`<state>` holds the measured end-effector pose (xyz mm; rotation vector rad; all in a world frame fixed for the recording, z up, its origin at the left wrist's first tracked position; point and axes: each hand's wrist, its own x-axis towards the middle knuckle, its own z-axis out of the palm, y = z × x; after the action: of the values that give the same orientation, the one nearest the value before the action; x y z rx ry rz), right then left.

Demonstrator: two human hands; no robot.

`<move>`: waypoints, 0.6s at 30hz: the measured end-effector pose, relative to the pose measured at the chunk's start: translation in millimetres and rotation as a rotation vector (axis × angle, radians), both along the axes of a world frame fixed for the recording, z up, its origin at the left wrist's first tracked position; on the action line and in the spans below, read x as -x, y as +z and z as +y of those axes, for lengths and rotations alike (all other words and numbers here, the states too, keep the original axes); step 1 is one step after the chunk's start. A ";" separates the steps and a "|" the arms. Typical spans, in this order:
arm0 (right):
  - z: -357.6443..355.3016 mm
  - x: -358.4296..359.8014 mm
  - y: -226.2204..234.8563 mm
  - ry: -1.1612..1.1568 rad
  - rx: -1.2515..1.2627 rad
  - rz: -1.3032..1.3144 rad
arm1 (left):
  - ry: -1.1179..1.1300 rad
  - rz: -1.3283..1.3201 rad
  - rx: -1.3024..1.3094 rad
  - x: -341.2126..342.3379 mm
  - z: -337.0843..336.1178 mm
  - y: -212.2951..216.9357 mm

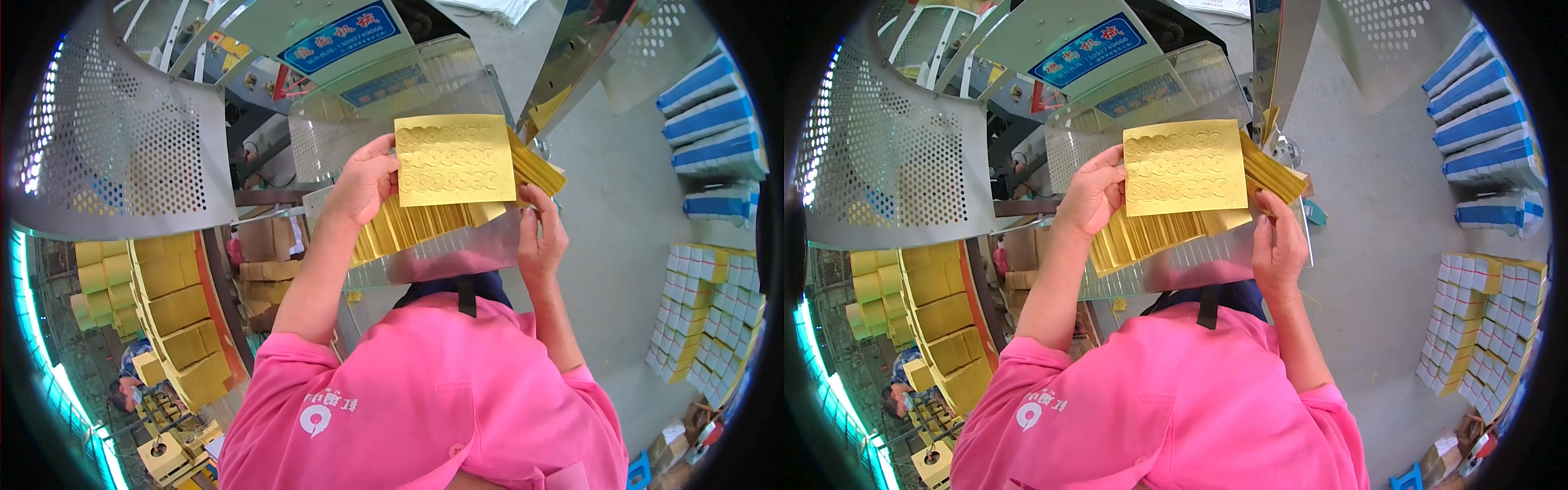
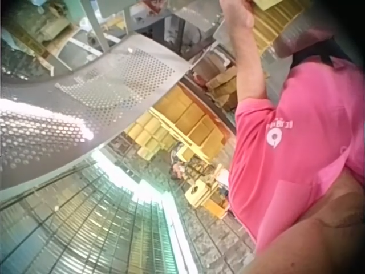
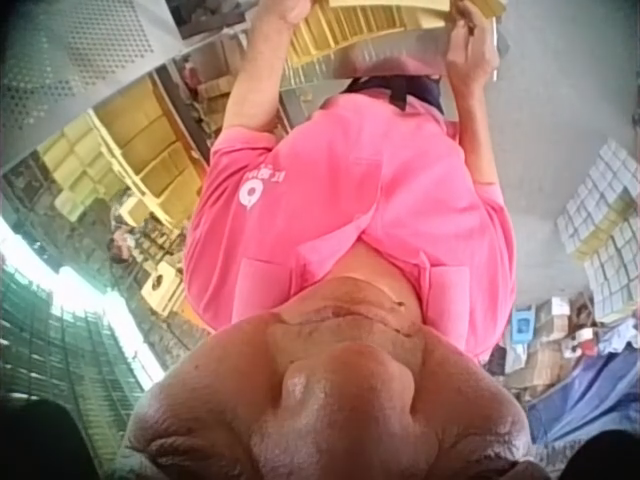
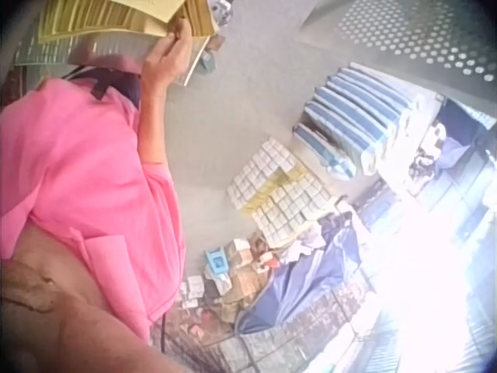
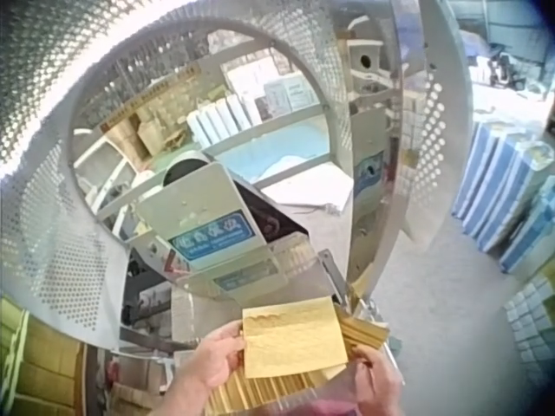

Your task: The recorder is counting, weighing, and bundling stacks of textured yellow paper sheets in a workshop environment.

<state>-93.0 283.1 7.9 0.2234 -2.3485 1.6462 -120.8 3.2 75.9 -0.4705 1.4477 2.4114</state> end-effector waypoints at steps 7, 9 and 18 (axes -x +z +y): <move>4.6 2.1 2.8 -0.007 -0.028 -0.011 | -0.016 -0.014 -0.021 -0.7 4.8 0.9; 2.1 2.7 2.4 -0.009 -0.017 -0.037 | -0.049 -0.057 0.128 -7.4 7.9 9.0; 1.3 4.9 1.7 0.007 0.063 -0.027 | -0.003 -0.012 0.531 -41.9 8.2 18.6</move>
<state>-97.9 284.4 9.5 0.1978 -2.3136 1.7335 -78.9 11.4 94.5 -0.5899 2.0792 1.9928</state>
